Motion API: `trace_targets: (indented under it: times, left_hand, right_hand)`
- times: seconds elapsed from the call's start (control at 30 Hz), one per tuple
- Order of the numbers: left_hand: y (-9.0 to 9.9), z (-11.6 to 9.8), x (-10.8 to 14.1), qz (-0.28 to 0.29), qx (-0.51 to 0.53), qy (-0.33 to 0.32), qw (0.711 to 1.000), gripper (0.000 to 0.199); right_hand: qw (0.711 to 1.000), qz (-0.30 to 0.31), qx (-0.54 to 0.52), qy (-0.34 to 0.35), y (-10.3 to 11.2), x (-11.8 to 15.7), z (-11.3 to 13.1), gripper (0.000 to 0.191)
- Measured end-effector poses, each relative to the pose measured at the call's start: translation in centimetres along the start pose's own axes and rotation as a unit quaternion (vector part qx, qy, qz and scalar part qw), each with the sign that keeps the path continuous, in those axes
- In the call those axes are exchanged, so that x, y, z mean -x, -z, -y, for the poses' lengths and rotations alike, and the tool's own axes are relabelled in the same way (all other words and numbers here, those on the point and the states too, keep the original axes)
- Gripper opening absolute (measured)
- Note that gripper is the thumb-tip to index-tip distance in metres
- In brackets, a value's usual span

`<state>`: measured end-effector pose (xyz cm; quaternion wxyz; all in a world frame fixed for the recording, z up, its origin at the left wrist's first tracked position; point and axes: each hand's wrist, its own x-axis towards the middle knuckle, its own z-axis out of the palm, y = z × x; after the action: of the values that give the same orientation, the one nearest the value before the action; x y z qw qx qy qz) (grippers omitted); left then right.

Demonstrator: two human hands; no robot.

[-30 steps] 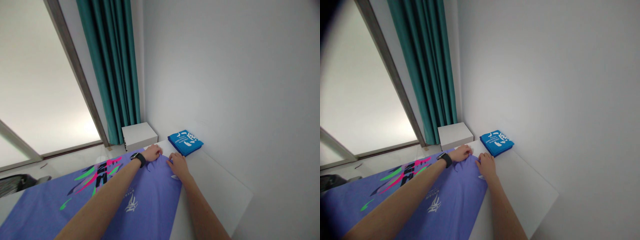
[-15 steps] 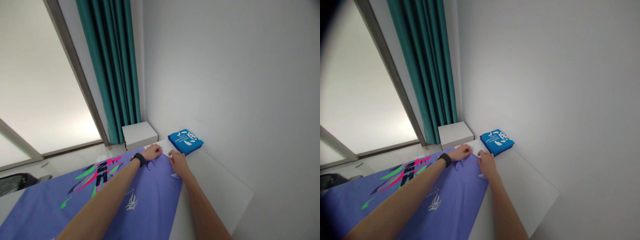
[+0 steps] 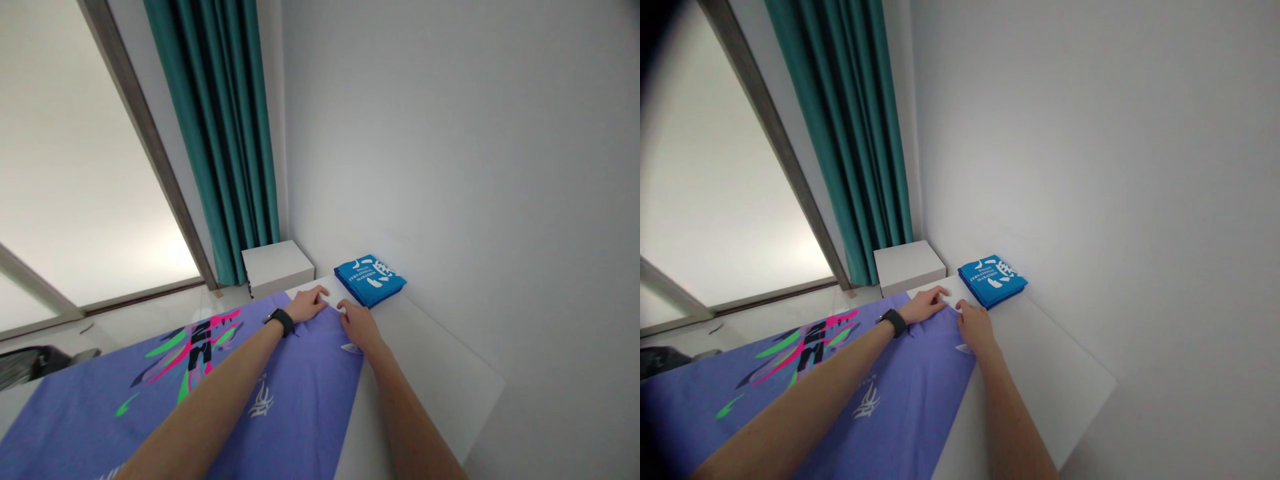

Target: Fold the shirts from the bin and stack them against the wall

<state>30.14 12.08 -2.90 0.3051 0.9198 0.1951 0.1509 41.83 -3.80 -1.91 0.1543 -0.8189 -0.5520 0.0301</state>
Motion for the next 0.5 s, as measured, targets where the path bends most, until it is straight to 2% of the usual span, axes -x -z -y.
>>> trace_targets:
  times: [0.23,0.37,0.5]
  left_hand:
    - [-0.2,-0.4,0.1,-0.017,-0.028,0.004,0.999,0.021]
    - [0.4,-0.6,0.4,0.003,-0.045,0.004,0.999,0.027]
    - [0.9,-0.7,1.2,0.024,-0.076,-0.008,0.997,0.036]
  right_hand:
    - [0.999,0.006,0.034,-0.006,0.4,0.3,0.2,0.021]
    - [1.0,0.02,0.021,-0.001,0.4,0.1,-0.1,0.022]
    - [1.0,-0.002,-0.001,-0.004,0.3,0.0,-0.4,0.025]
